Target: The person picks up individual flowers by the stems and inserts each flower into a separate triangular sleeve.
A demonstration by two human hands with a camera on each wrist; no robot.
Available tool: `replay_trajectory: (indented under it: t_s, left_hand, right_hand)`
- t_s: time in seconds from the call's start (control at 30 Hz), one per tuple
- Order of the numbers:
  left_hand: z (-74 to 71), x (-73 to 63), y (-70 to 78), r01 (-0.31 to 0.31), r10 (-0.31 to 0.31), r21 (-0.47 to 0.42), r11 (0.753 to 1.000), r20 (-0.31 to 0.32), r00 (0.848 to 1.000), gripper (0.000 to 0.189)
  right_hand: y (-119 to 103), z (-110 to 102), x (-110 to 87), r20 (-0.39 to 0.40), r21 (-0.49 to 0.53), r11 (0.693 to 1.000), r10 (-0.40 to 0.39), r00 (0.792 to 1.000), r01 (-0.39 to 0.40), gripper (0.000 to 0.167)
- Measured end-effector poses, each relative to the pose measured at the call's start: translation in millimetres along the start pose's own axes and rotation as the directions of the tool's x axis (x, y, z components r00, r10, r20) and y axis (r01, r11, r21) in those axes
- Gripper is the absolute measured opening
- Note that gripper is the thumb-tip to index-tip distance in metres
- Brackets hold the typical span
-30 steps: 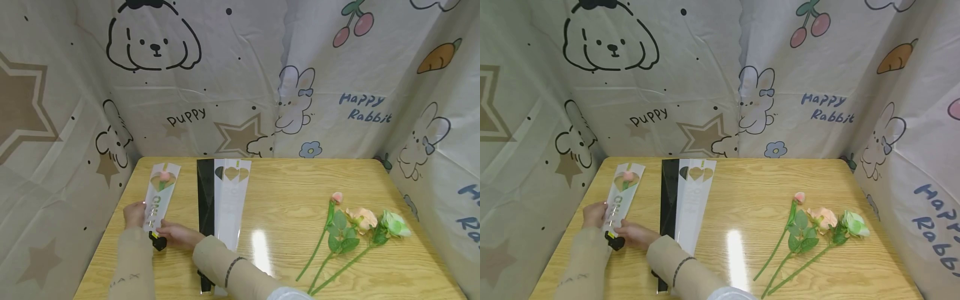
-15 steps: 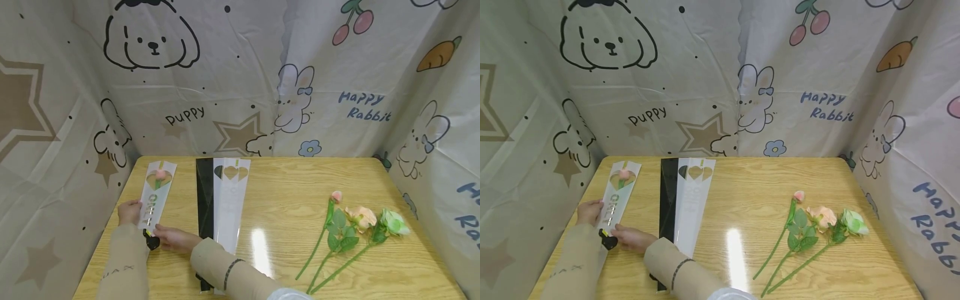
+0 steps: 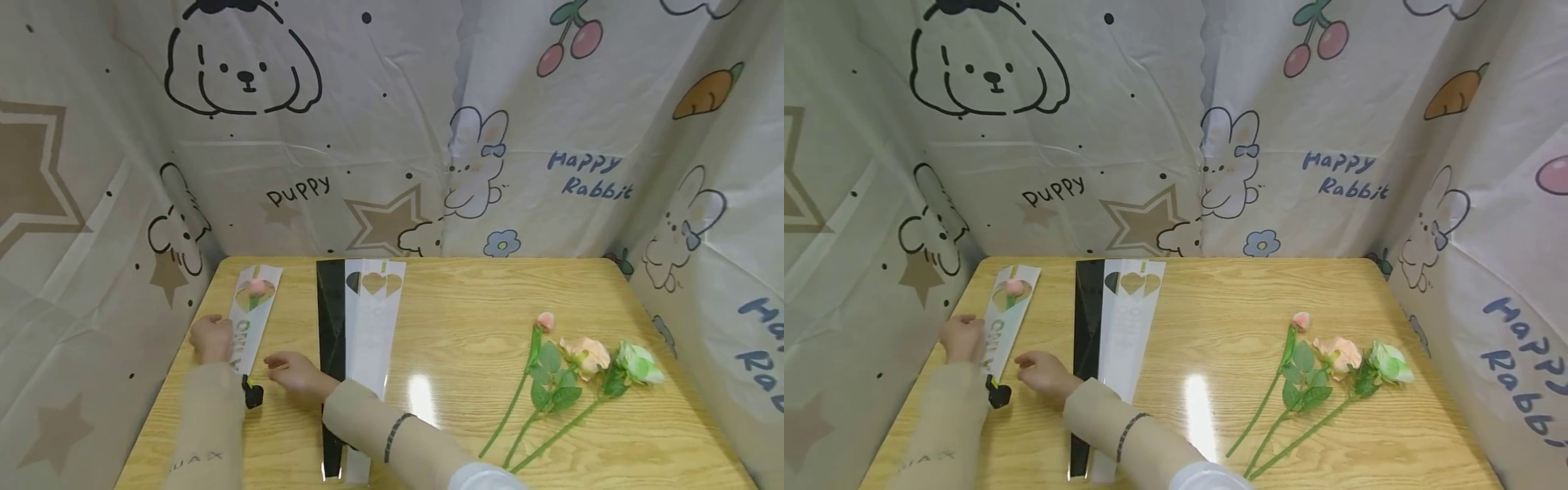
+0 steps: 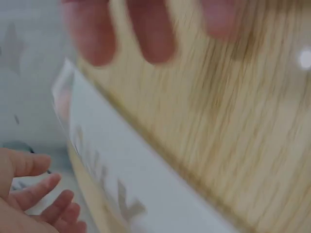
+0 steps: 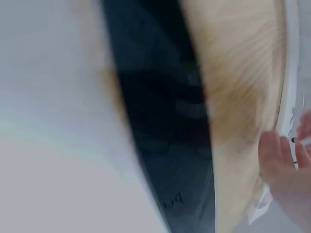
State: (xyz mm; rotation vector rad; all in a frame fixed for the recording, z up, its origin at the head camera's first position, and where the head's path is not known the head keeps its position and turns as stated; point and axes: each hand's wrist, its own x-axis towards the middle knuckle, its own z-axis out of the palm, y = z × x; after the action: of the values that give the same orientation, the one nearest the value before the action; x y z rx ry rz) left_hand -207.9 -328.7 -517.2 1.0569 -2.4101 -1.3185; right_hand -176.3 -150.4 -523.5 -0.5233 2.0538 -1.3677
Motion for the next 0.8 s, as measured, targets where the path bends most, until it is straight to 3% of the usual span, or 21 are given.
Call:
replay_trajectory:
  t_s: [0.1, 0.17, 0.23, 0.33, 0.47, 0.53, 0.63, 0.73, 0.8]
  left_hand:
    - [13.9, -12.1, 12.8, -0.141, 0.139, -0.055, 0.988, -0.035, 0.990, 0.036]
    - [25.2, -20.8, 19.7, -0.236, 0.234, -0.070, 0.969, -0.041, 0.971, 0.032]
    - [37.1, -29.1, 25.5, -0.291, 0.290, -0.078, 0.954, -0.015, 0.957, 0.031]
    - [54.6, -41.3, 32.3, -0.302, 0.308, -0.066, 0.951, 0.106, 0.945, 0.035]
    - [75.8, -55.7, 36.5, -0.282, 0.270, 0.002, 0.959, 0.275, 0.923, 0.046]
    - [85.2, -60.9, 36.7, -0.277, 0.248, 0.045, 0.960, 0.324, 0.913, 0.049]
    - [96.9, -67.4, 37.6, -0.258, 0.219, 0.075, 0.963, 0.338, 0.915, 0.052]
    - [105.6, -71.5, 40.0, -0.261, 0.219, 0.101, 0.960, 0.305, 0.927, 0.047]
    - [110.0, -74.1, 42.3, -0.267, 0.225, 0.126, 0.955, 0.274, 0.935, 0.040]
  right_hand:
    - [3.6, -11.6, -1.4, -0.109, -0.222, 0.973, -0.081, 0.991, 0.056, 0.032]
    - [7.9, -19.8, -1.1, -0.164, -0.347, 0.935, -0.142, 0.976, 0.078, 0.033]
    - [13.2, -28.3, -1.2, -0.201, -0.446, 0.892, -0.186, 0.962, 0.080, 0.033]
    - [21.8, -41.1, -2.2, -0.233, -0.548, 0.833, -0.244, 0.941, 0.080, 0.031]
    - [31.6, -54.7, -6.8, -0.234, -0.628, 0.776, -0.270, 0.934, 0.067, 0.031]
    - [34.9, -59.2, -9.7, -0.208, -0.676, 0.733, -0.292, 0.933, 0.079, 0.031]
    - [38.0, -63.3, -13.9, -0.134, -0.781, 0.611, -0.364, 0.922, 0.128, 0.029]
    - [39.7, -64.0, -17.5, -0.046, -0.889, 0.429, -0.429, 0.902, 0.159, 0.025]
    - [41.5, -62.9, -19.8, -0.007, -0.928, 0.339, -0.427, 0.904, 0.153, 0.022]
